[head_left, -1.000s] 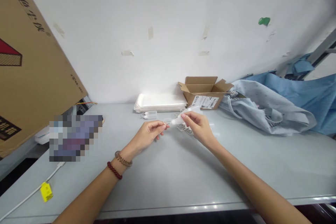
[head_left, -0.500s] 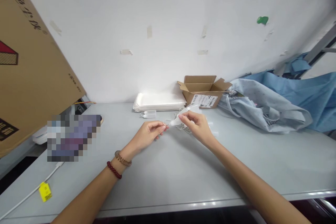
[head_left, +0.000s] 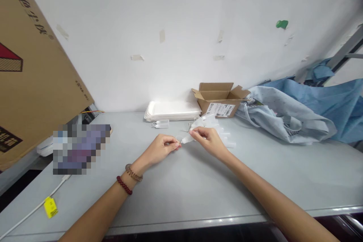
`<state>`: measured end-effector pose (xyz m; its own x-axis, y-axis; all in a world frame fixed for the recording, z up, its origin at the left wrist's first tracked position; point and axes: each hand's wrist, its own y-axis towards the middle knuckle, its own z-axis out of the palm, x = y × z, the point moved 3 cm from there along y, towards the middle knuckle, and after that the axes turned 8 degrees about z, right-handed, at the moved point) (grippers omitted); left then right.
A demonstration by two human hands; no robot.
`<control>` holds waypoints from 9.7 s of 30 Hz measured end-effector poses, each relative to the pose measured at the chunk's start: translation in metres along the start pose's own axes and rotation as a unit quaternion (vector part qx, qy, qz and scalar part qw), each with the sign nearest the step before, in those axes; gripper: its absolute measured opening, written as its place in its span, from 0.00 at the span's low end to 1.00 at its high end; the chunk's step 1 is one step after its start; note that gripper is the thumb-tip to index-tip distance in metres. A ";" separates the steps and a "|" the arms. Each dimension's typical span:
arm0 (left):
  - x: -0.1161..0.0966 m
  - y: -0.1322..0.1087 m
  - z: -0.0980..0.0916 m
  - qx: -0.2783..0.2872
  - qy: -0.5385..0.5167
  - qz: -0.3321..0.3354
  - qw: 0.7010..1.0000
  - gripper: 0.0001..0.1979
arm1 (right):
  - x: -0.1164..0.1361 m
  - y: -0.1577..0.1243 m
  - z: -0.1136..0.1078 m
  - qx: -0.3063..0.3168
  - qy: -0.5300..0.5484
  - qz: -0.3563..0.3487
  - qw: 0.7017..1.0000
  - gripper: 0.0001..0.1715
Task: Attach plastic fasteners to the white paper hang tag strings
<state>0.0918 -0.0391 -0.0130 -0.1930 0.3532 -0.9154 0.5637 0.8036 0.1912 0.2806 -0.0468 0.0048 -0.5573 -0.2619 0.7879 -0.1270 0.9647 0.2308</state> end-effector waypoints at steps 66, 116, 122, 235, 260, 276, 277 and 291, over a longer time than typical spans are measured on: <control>0.002 -0.002 0.000 -0.002 -0.152 -0.090 0.984 0.11 | 0.003 -0.001 0.006 0.060 0.031 0.016 0.998 0.22; 0.028 0.005 -0.046 -0.235 0.287 0.063 0.927 0.14 | -0.018 0.007 0.000 0.025 -0.424 -0.100 0.900 0.19; 0.029 0.007 -0.033 -0.161 0.385 0.124 0.900 0.11 | -0.017 0.010 -0.007 -0.050 -0.301 -0.125 0.944 0.15; 0.001 0.004 0.007 -0.103 -0.104 -0.035 0.989 0.14 | 0.002 -0.005 0.021 0.105 0.177 0.078 0.976 0.17; 0.010 -0.001 0.012 -0.055 -0.023 -0.011 0.998 0.13 | -0.004 -0.008 0.022 0.102 0.093 0.061 0.989 0.13; 0.009 0.006 0.013 -0.058 -0.037 -0.034 0.997 0.15 | -0.002 -0.003 0.017 0.060 -0.038 -0.033 0.997 0.15; 0.010 0.007 0.011 -0.071 -0.035 -0.036 0.996 0.15 | -0.004 -0.001 0.014 0.043 -0.064 -0.054 0.996 0.15; 0.050 0.016 -0.078 -0.337 0.168 -0.044 0.925 0.19 | -0.028 0.032 -0.003 -0.071 -0.526 -0.139 0.836 0.19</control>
<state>0.0282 0.0290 -0.0282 -0.5163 0.3105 -0.7981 -0.0728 0.9127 0.4022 0.2949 -0.0088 -0.0084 -0.9452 -0.2333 -0.2283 -0.3145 0.8383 0.4454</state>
